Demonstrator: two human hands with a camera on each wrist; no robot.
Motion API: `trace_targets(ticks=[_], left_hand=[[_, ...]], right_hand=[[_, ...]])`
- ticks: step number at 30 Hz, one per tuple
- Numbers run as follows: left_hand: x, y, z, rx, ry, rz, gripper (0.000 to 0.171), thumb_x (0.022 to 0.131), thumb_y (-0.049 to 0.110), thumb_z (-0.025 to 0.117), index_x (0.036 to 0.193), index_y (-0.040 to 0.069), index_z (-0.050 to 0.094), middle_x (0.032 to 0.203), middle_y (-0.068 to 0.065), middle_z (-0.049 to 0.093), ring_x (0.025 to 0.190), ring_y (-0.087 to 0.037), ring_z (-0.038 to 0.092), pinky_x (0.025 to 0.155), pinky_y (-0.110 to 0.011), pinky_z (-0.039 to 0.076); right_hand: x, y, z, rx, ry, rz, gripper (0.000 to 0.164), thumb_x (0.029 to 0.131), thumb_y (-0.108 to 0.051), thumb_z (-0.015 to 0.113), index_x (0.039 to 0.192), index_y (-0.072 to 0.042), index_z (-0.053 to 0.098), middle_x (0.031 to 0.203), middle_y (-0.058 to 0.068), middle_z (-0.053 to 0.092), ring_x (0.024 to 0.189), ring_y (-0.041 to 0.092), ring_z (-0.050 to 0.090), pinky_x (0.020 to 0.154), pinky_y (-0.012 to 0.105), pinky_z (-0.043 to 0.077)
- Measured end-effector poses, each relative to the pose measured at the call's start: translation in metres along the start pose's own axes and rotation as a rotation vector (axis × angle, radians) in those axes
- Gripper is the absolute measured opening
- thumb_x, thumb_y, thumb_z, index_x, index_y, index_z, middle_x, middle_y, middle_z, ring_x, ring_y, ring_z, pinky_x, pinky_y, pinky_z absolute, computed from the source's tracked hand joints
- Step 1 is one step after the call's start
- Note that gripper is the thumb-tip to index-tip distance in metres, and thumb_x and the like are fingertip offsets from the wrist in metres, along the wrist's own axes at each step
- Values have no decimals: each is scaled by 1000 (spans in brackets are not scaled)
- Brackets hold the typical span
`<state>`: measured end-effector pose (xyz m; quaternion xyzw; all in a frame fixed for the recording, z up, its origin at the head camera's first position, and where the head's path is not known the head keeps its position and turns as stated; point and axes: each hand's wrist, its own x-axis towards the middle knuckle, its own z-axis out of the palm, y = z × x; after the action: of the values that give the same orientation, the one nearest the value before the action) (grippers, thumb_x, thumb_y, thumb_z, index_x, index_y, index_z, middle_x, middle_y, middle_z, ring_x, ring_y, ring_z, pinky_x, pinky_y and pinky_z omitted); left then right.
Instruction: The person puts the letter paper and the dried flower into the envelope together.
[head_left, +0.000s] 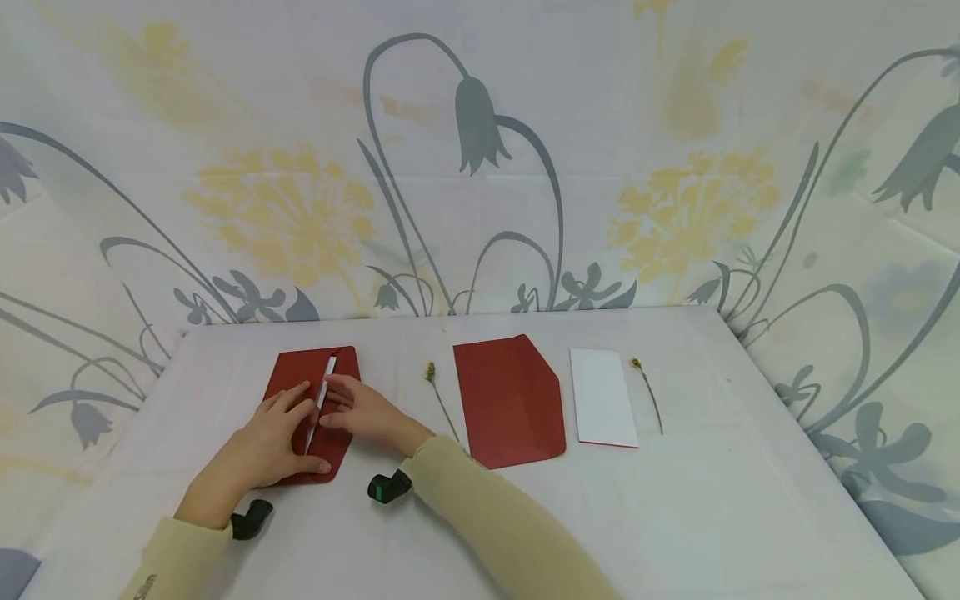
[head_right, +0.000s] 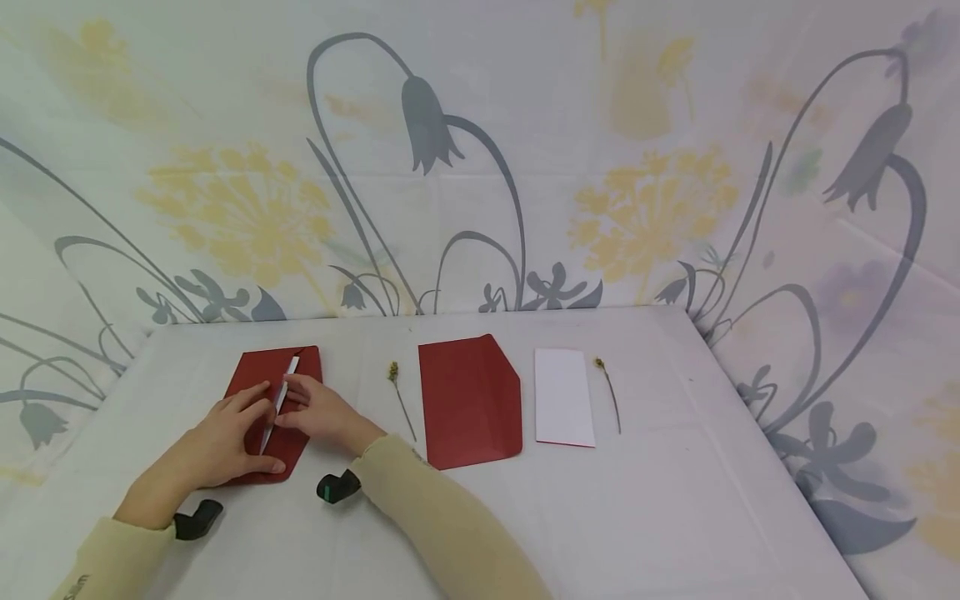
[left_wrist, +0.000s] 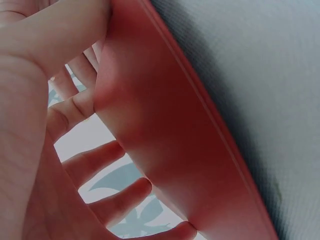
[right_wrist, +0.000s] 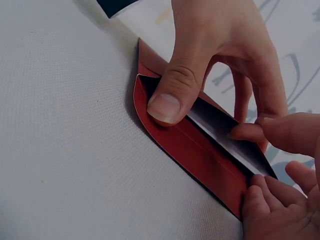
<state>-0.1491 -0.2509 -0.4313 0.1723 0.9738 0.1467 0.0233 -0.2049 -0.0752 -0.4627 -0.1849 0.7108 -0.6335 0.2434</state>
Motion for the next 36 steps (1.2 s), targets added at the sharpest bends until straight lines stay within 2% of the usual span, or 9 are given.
trace_targets(ticks=[9, 14, 20, 25, 30, 36], left_hand=[[-2, 3, -2, 11, -1, -14, 59, 66, 44, 91, 105, 14, 58, 149, -26, 36, 129, -57, 32, 69, -71, 50], [-1, 1, -2, 19, 3, -10, 60, 66, 44, 91, 105, 13, 58, 149, -26, 36, 128, -57, 33, 69, -70, 50], [-2, 0, -3, -5, 8, 3, 57, 67, 45, 90, 102, 14, 58, 149, -27, 36, 128, -57, 34, 73, -70, 50], [-3, 0, 1, -25, 21, 33, 54, 67, 44, 91, 98, 16, 56, 147, -29, 38, 126, -59, 37, 80, -71, 48], [-3, 0, 2, -29, 22, 42, 53, 67, 44, 91, 96, 17, 56, 147, -29, 39, 126, -59, 37, 79, -72, 47], [-1, 0, 1, -27, 4, 23, 52, 67, 43, 90, 97, 17, 55, 147, -28, 38, 127, -59, 36, 76, -72, 48]], right_hand=[[0, 1, -4, 110, -8, -16, 60, 98, -6, 61, 152, -11, 37, 154, 2, 42, 137, 12, 44, 105, 22, 40], [1, 4, -6, 228, -4, -1, 56, 99, -6, 59, 151, -7, 38, 152, 5, 45, 136, 15, 47, 106, 27, 40], [2, 6, -6, 389, -58, 43, 54, 101, -4, 54, 152, -6, 36, 153, 6, 42, 136, 19, 46, 110, 34, 38], [5, 4, -6, 454, -59, 73, 56, 101, -4, 52, 153, -8, 34, 154, 6, 41, 139, 20, 42, 112, 38, 36], [6, 3, -5, 468, -48, 77, 56, 100, -2, 53, 153, -8, 35, 153, 6, 43, 139, 20, 41, 111, 38, 36], [1, 3, -8, 364, -37, 28, 53, 100, -3, 55, 151, -8, 40, 151, 6, 45, 136, 19, 46, 108, 34, 40]])
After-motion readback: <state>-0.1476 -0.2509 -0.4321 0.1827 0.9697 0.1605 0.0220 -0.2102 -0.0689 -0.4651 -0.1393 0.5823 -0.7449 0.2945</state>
